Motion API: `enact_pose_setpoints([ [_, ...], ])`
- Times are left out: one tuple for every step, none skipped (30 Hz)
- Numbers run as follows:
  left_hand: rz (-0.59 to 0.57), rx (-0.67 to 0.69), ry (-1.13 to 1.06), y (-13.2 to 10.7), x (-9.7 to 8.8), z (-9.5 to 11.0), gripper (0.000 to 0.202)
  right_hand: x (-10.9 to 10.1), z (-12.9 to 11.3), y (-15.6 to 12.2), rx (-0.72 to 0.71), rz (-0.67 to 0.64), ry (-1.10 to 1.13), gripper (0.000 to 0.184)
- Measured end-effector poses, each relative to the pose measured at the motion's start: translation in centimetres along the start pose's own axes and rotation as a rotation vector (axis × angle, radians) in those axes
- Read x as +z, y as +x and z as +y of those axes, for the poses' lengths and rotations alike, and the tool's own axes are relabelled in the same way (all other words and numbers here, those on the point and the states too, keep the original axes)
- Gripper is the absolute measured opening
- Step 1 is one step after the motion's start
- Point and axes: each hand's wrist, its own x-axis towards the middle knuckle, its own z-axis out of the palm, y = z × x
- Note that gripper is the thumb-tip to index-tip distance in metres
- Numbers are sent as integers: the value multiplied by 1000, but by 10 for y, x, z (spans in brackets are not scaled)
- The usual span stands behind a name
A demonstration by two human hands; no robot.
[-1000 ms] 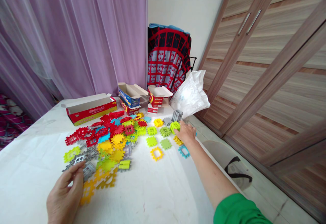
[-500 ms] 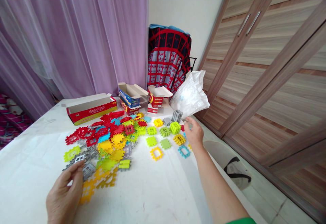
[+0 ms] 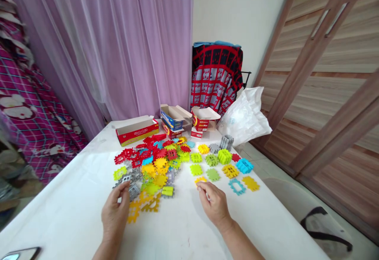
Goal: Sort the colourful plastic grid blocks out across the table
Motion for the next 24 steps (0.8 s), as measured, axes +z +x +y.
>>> enact_pose_setpoints([
  [7, -4, -8, 0, 0, -1, 35, 2, -3, -1, -20, -12, 11, 24],
  [10, -23, -16, 1, 0, -2, 35, 3, -5, -2, -38, -27, 18, 24],
  [10, -45, -26, 1, 0, -3, 36, 5, -6, -4, -53, -43, 20, 24],
  [10, -67, -36, 2, 0, -3, 36, 6, -7, -6, -67, -58, 19, 24],
  [7, -86, -43, 3, 0, -4, 37, 8, -7, -7, -80, -68, 16, 25],
  [5, -98, -49, 3, 0, -5, 37, 9, -7, -9, -92, -73, 10, 25],
  [3, -103, -55, 4, 0, -6, 37, 10, -6, -10, -101, -74, 3, 25],
  [2, -107, -60, 5, 1, -7, 37, 11, -5, -11, -107, -72, -5, 26],
  [1, -115, -68, 6, 1, -8, 37, 12, -3, -11, -109, -67, -13, 25],
  [0, -124, -79, 7, 1, -9, 37, 12, -2, -12, -109, -62, -21, 25],
  [-2, -135, -93, 7, 2, -10, 37, 13, 0, -12, -106, -59, -29, 25],
  [-3, -146, -109, 8, 2, -12, 38, 13, 2, -12, -103, -58, -37, 25],
  [-4, -157, -128, 8, 3, -13, 38, 13, 3, -13, -101, -59, -44, 25],
  [-5, -167, -149, 9, 3, -15, 39, 14, 4, -13, -101, -61, -51, 25],
  [-6, -176, -171, 9, 4, -16, 39, 14, 5, -14, -102, -62, -60, 25],
  [-5, -185, -193, 9, 4, -17, 40, 15, 5, -15, -107, -63, -68, 26],
  [-3, -193, -214, 9, 4, -18, 40, 15, 4, -15, -115, -63, -76, 26],
  [0, -201, -232, 8, 3, -19, 40, 15, 4, -16, -125, -63, -81, 27],
  [4, -208, -248, 6, 2, -20, 41, 15, 2, -17, -133, -65, -84, 27],
  [6, -215, -261, 4, 1, -20, 42, 15, 1, -19, -140, -68, -85, 27],
  [8, -220, -271, 1, -1, -21, 42, 14, -1, -20, -144, -74, -83, 28],
  [8, -222, -278, -2, -3, -21, 43, 13, -3, -22, -144, -84, -78, 28],
  [8, -224, -284, -6, -5, -21, 43, 13, -6, -24, -141, -96, -73, 28],
  [8, -224, -288, -9, -7, -21, 43, 12, -8, -26, -137, -108, -69, 29],
])
